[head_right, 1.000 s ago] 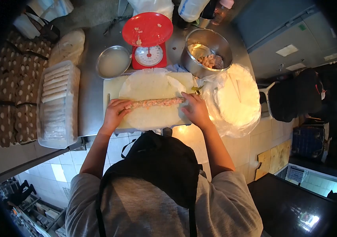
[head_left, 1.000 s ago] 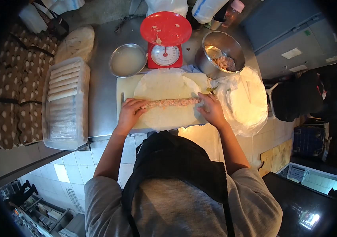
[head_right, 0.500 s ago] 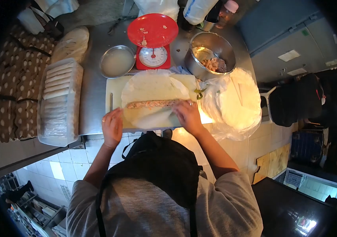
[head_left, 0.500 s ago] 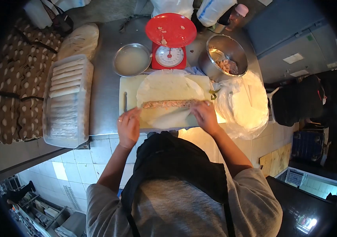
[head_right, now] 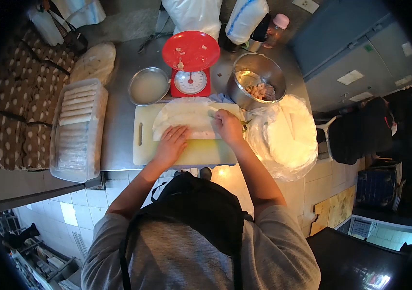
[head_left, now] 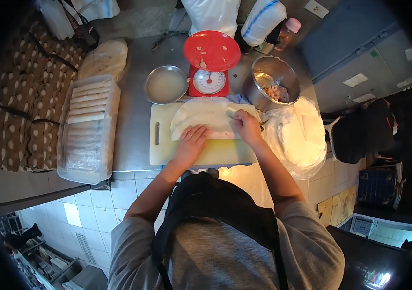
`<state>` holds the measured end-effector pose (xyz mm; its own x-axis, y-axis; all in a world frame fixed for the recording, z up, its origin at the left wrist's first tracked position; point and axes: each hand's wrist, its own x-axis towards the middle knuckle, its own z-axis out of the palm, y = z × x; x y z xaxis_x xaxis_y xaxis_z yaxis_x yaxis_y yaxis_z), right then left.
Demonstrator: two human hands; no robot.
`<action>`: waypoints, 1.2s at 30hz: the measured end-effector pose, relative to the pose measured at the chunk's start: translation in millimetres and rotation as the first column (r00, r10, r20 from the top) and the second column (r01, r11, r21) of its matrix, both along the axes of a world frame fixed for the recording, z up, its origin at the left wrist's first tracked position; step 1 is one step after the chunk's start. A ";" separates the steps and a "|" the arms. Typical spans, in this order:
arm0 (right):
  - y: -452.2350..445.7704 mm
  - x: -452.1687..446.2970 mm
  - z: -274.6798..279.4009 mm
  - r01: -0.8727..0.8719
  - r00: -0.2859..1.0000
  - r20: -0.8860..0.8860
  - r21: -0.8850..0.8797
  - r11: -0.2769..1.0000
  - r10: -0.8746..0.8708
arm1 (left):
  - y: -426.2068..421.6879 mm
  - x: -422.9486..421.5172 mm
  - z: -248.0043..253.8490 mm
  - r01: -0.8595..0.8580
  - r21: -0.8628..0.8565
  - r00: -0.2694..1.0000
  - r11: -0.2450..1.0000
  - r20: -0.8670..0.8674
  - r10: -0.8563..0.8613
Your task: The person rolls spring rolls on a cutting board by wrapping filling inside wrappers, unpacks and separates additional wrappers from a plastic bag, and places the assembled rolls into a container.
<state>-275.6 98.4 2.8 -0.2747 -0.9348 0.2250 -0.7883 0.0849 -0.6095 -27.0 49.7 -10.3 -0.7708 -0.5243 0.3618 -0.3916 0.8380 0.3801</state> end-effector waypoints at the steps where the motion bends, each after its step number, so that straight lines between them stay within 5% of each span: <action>1: 0.9 -2.2 -0.1 0.019 0.998 -0.056 -0.024 1.000 -0.021 | -3.2 1.2 4.0 -0.006 0.022 1.000 1.000 0.028 0.005; 4: 10.9 -5.4 7.5 0.055 0.983 -0.173 -0.065 0.996 -0.065 | -12.0 8.3 10.2 -0.019 0.129 0.999 0.991 0.040 0.014; 7: 30.3 11.0 23.4 -0.339 0.924 -0.215 -0.075 0.938 0.316 | -10.1 15.5 12.3 -0.026 0.166 0.999 0.986 0.026 0.022; 10: 30.7 34.9 18.4 -0.502 0.810 -0.338 0.024 0.865 0.479 | -8.5 15.3 8.3 -0.033 0.106 0.997 0.994 0.071 0.025; 28: 19.0 55.1 33.7 -0.476 0.836 -0.234 0.141 0.868 0.496 | -11.2 16.1 28.0 -0.005 0.097 0.996 0.995 0.093 -0.005; 31: 6.2 69.2 20.9 -0.513 0.857 -0.044 0.010 0.858 0.513 | -20.2 24.3 28.1 -0.017 0.153 1.000 0.988 0.010 0.015; 36: 1.2 82.3 4.0 -0.484 0.872 -0.042 0.077 0.872 0.487 | -26.4 38.4 26.2 -0.042 0.268 0.998 0.963 0.054 0.029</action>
